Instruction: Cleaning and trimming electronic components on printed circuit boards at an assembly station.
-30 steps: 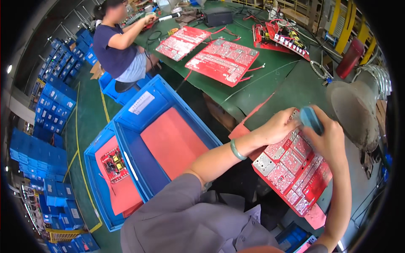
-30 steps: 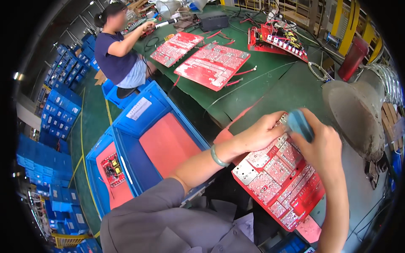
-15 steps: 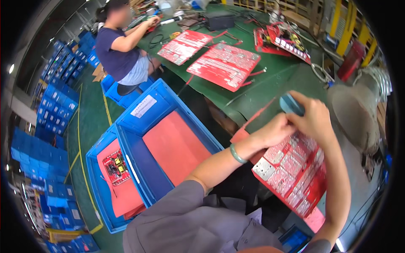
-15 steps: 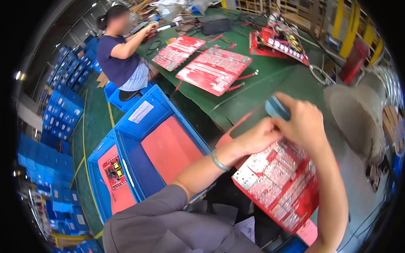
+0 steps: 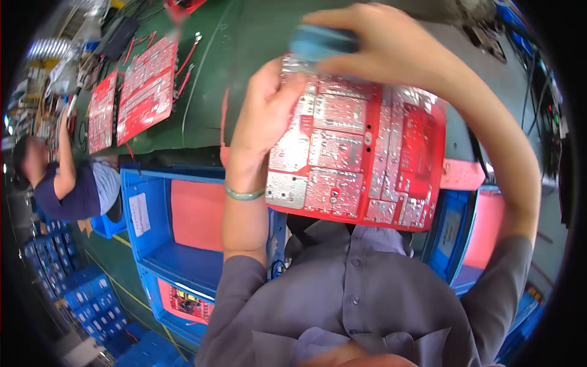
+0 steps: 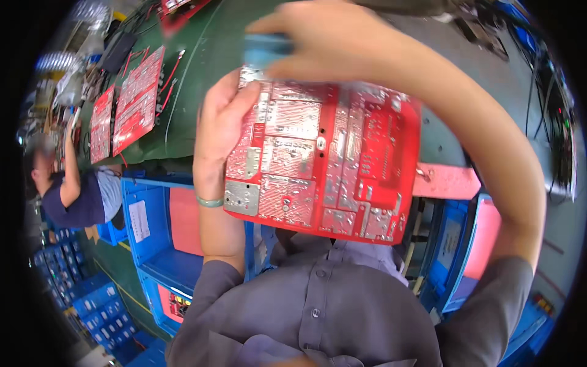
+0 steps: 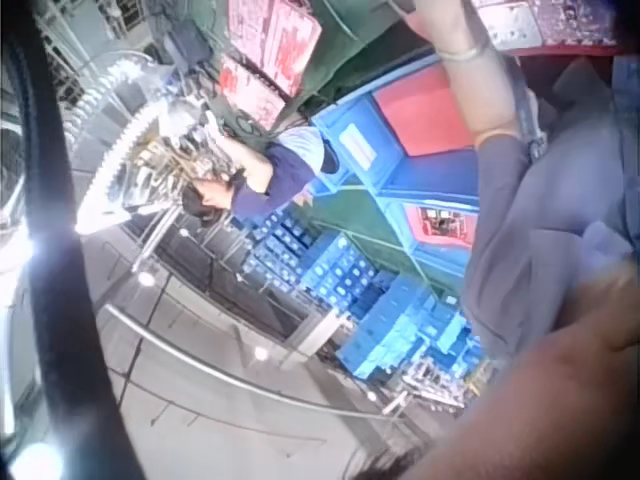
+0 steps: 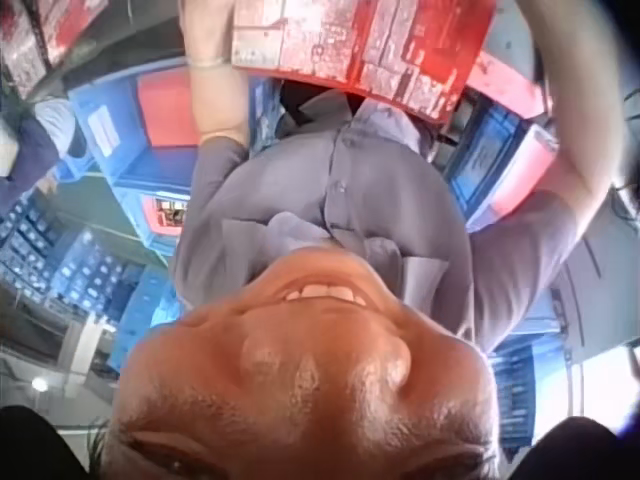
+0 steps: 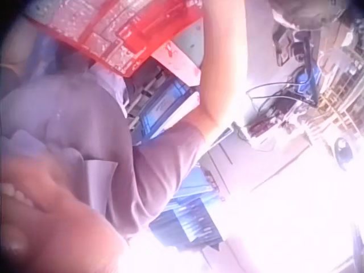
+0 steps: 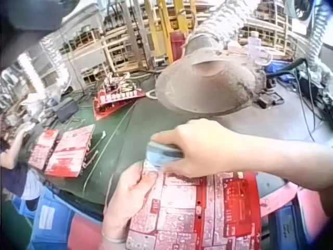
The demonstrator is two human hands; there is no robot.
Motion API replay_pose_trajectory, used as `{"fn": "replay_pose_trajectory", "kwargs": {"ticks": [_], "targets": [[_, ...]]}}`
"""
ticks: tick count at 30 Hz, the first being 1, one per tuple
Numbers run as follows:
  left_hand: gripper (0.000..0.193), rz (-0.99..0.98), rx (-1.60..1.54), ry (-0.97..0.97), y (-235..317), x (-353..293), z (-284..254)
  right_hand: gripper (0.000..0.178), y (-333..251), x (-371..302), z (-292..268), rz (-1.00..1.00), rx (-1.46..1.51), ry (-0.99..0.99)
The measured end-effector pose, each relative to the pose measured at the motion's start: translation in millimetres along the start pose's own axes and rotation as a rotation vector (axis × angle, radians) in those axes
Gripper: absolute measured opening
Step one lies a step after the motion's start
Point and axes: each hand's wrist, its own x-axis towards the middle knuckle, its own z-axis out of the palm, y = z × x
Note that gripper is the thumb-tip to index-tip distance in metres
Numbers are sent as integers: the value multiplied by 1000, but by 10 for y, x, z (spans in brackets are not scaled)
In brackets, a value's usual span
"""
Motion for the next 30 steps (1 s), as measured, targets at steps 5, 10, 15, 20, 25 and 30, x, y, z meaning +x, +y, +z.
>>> {"fn": "replay_pose_trajectory", "kwargs": {"ticks": [5,10,15,20,25,30], "targets": [[19,-86,-88,44,32,-145,-52,39,-159,-108,-161,104,-19,-128],[20,-86,-126,63,60,-125,47,44,396,-1145,-252,269,91,164],[22,-130,-112,54,85,-161,-2,40,-652,-1218,-51,-141,-72,-170],[27,118,-18,58,17,-228,-3,36,-587,-1125,3,-166,-2,-151],[32,238,-47,70,-42,-309,-46,50,-144,-820,-218,-24,-178,267],[29,257,-20,160,-27,-355,5,46,-702,-1134,138,-125,-257,48]]}}
